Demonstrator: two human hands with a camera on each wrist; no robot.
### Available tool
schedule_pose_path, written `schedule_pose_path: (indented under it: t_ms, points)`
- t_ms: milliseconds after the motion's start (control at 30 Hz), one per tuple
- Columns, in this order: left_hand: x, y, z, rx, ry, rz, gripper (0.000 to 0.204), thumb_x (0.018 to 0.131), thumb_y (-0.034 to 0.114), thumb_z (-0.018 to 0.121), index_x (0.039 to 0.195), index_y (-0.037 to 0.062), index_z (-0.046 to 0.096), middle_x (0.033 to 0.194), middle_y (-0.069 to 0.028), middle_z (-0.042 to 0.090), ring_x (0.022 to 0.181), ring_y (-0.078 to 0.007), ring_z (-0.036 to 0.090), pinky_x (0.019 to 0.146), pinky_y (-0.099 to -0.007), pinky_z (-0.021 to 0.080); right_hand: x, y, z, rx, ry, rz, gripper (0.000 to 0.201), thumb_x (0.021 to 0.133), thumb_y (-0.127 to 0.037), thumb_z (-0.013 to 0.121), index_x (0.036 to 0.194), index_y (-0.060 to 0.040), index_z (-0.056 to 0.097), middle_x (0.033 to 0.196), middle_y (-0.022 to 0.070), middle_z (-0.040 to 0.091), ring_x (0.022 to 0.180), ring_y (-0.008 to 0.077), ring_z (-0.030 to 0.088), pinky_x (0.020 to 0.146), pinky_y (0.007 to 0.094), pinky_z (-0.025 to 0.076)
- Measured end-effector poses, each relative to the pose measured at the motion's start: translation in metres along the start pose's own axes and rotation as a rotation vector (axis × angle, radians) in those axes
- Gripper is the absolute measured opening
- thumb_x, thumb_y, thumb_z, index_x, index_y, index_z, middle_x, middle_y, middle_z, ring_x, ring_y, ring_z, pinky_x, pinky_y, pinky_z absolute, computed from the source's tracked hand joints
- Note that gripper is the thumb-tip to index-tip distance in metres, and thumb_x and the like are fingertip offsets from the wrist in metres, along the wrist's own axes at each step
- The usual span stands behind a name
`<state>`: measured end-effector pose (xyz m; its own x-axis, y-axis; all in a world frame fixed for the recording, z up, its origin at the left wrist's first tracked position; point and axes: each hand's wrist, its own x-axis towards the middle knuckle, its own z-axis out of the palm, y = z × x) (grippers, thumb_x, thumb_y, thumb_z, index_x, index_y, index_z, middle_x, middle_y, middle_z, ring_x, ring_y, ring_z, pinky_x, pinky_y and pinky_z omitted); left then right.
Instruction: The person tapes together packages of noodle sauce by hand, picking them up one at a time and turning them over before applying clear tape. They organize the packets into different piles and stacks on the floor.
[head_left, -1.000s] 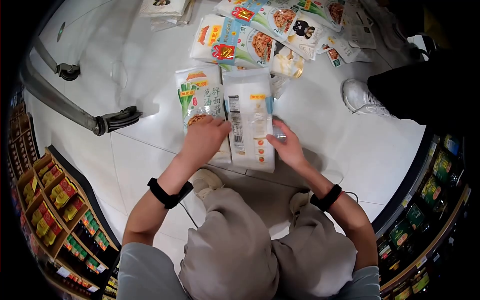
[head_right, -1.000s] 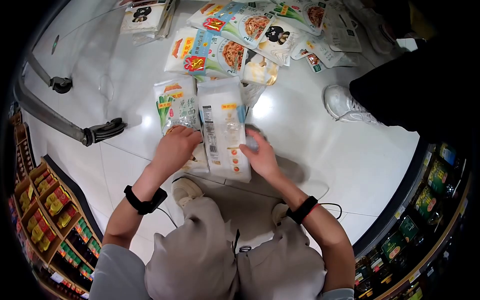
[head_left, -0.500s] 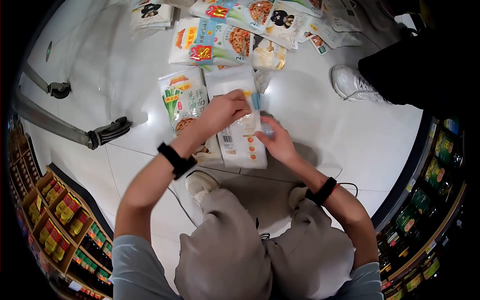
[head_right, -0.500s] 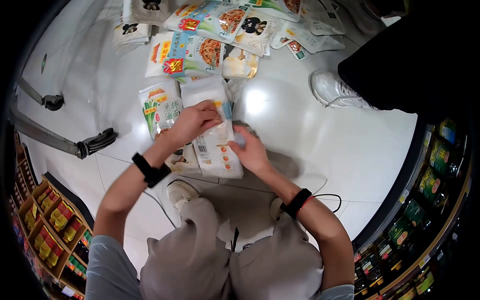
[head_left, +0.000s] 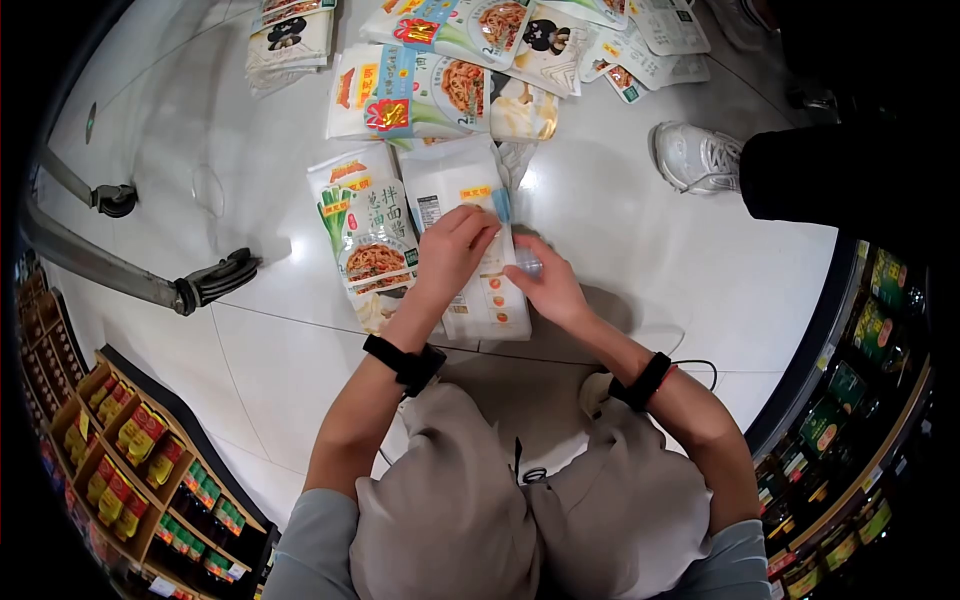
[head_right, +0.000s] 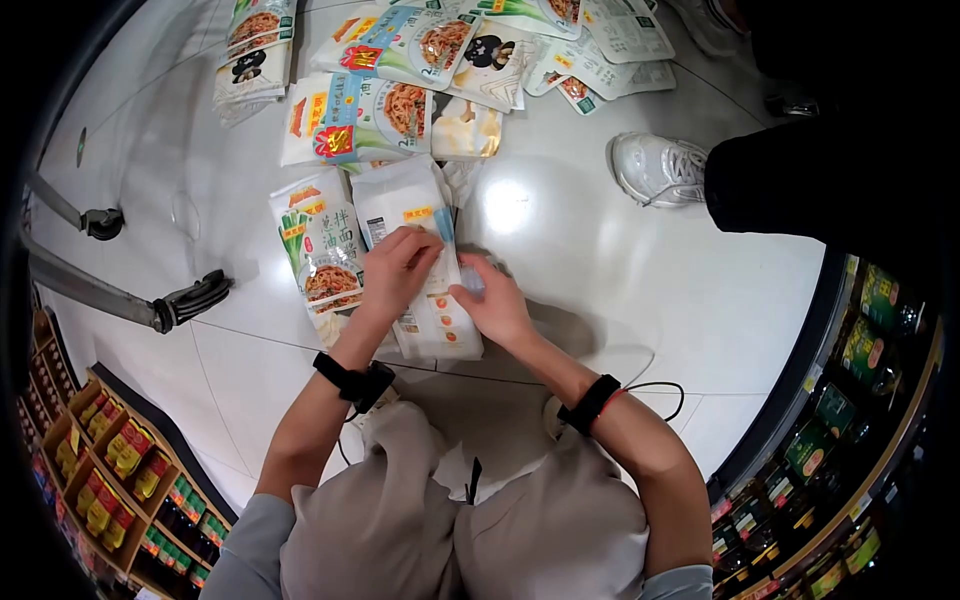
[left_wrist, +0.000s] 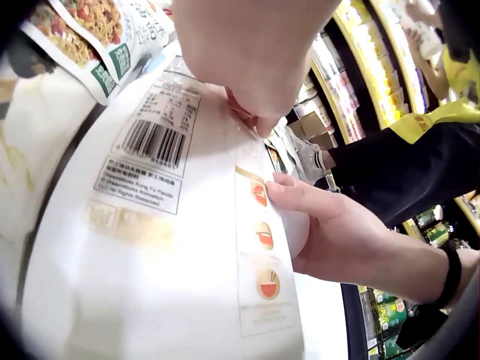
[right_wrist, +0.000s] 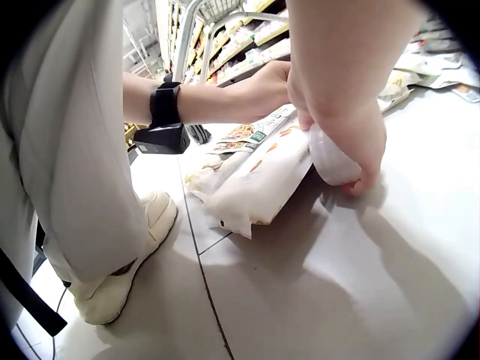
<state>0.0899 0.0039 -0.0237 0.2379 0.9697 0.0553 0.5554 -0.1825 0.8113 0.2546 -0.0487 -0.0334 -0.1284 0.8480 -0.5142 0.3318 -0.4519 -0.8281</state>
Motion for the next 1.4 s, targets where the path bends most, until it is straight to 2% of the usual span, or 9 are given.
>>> schedule_pose_path:
  t_ms: [167, 333, 767, 833, 967, 1067, 1133, 1233, 1400]
  points:
    - [-0.005, -0.008, 0.002, 0.140, 0.058, 0.146, 0.015, 0.071, 0.001, 0.067, 0.086, 0.0054, 0.065, 0.086, -0.0058, 0.064, 0.074, -0.0216, 0.063, 0.061, -0.0299, 0.050, 0.000, 0.000, 0.000, -0.010, 0.013, -0.012, 0.043, 0.080, -0.023, 0.064, 0.118, -0.0077, 0.050, 0.095, 0.0150, 0.064, 0.071, 0.0270, 0.064, 0.069, 0.0340, 0.049]
    - [-0.008, -0.004, -0.019, 0.267, -0.140, 0.356, 0.030, 0.071, 0.000, 0.063, 0.100, 0.0082, 0.064, 0.098, -0.0027, 0.065, 0.089, -0.0208, 0.060, 0.078, -0.0314, 0.047, 0.000, 0.001, 0.000, -0.024, 0.014, 0.006, 0.044, 0.080, -0.024, 0.064, 0.119, -0.0080, 0.049, 0.097, 0.0155, 0.063, 0.072, 0.0277, 0.064, 0.070, 0.0347, 0.049]
    - [-0.027, 0.010, -0.022, 0.496, -0.261, 0.348, 0.054, 0.068, 0.004, 0.057, 0.122, 0.0047, 0.052, 0.126, -0.0053, 0.052, 0.106, -0.0240, 0.053, 0.086, -0.0324, 0.045, -0.001, -0.006, 0.000, -0.066, 0.038, 0.036, 0.045, 0.079, -0.026, 0.063, 0.119, -0.0102, 0.049, 0.099, 0.0148, 0.063, 0.077, 0.0300, 0.064, 0.073, 0.0368, 0.049]
    - [-0.029, 0.017, -0.021, 0.566, -0.298, 0.320, 0.057, 0.071, 0.006, 0.054, 0.126, 0.0015, 0.046, 0.133, -0.0075, 0.045, 0.110, -0.0250, 0.050, 0.087, -0.0328, 0.044, -0.001, -0.016, -0.002, -0.102, -0.009, 0.123, 0.043, 0.082, -0.020, 0.063, 0.119, -0.0058, 0.048, 0.105, 0.0167, 0.061, 0.096, 0.0283, 0.061, 0.081, 0.0335, 0.047]
    - [-0.025, 0.018, -0.021, 0.629, -0.316, 0.335, 0.058, 0.071, 0.008, 0.053, 0.128, 0.0007, 0.043, 0.132, -0.0083, 0.044, 0.110, -0.0240, 0.049, 0.088, -0.0320, 0.044, 0.000, -0.009, 0.000, -0.099, 0.012, 0.061, 0.043, 0.081, -0.020, 0.063, 0.119, -0.0056, 0.048, 0.107, 0.0172, 0.060, 0.098, 0.0291, 0.060, 0.082, 0.0335, 0.046]
    - [-0.010, 0.016, -0.028, 0.655, -0.373, 0.393, 0.055, 0.070, 0.008, 0.055, 0.124, 0.0006, 0.048, 0.125, -0.0083, 0.049, 0.108, -0.0229, 0.050, 0.088, -0.0313, 0.044, 0.000, -0.005, 0.001, -0.121, 0.061, 0.012, 0.045, 0.078, -0.027, 0.063, 0.118, -0.0109, 0.050, 0.104, 0.0146, 0.062, 0.079, 0.0307, 0.064, 0.075, 0.0369, 0.049]
    - [-0.001, 0.011, -0.031, 0.649, -0.407, 0.501, 0.049, 0.068, 0.009, 0.055, 0.116, 0.0010, 0.053, 0.119, -0.0071, 0.052, 0.105, -0.0209, 0.051, 0.087, -0.0300, 0.045, 0.000, -0.005, 0.001, -0.116, 0.036, 0.032, 0.044, 0.079, -0.026, 0.062, 0.118, -0.0111, 0.050, 0.104, 0.0143, 0.062, 0.080, 0.0305, 0.064, 0.075, 0.0371, 0.049]
    - [0.010, 0.011, -0.030, 0.611, -0.467, 0.489, 0.040, 0.067, 0.009, 0.056, 0.106, 0.0016, 0.058, 0.112, -0.0060, 0.056, 0.101, -0.0203, 0.054, 0.085, -0.0298, 0.046, 0.002, 0.000, 0.002, -0.131, 0.044, 0.025, 0.044, 0.078, -0.025, 0.062, 0.118, -0.0115, 0.049, 0.102, 0.0140, 0.063, 0.080, 0.0303, 0.064, 0.075, 0.0373, 0.049]
    - [0.013, 0.005, -0.025, 0.406, -0.326, 0.405, 0.027, 0.069, 0.007, 0.060, 0.096, 0.0052, 0.063, 0.096, -0.0059, 0.062, 0.089, -0.0226, 0.059, 0.077, -0.0319, 0.050, 0.001, -0.002, 0.003, -0.106, 0.070, 0.017, 0.043, 0.078, -0.025, 0.062, 0.117, -0.0119, 0.050, 0.097, 0.0148, 0.064, 0.080, 0.0310, 0.064, 0.074, 0.0390, 0.049]
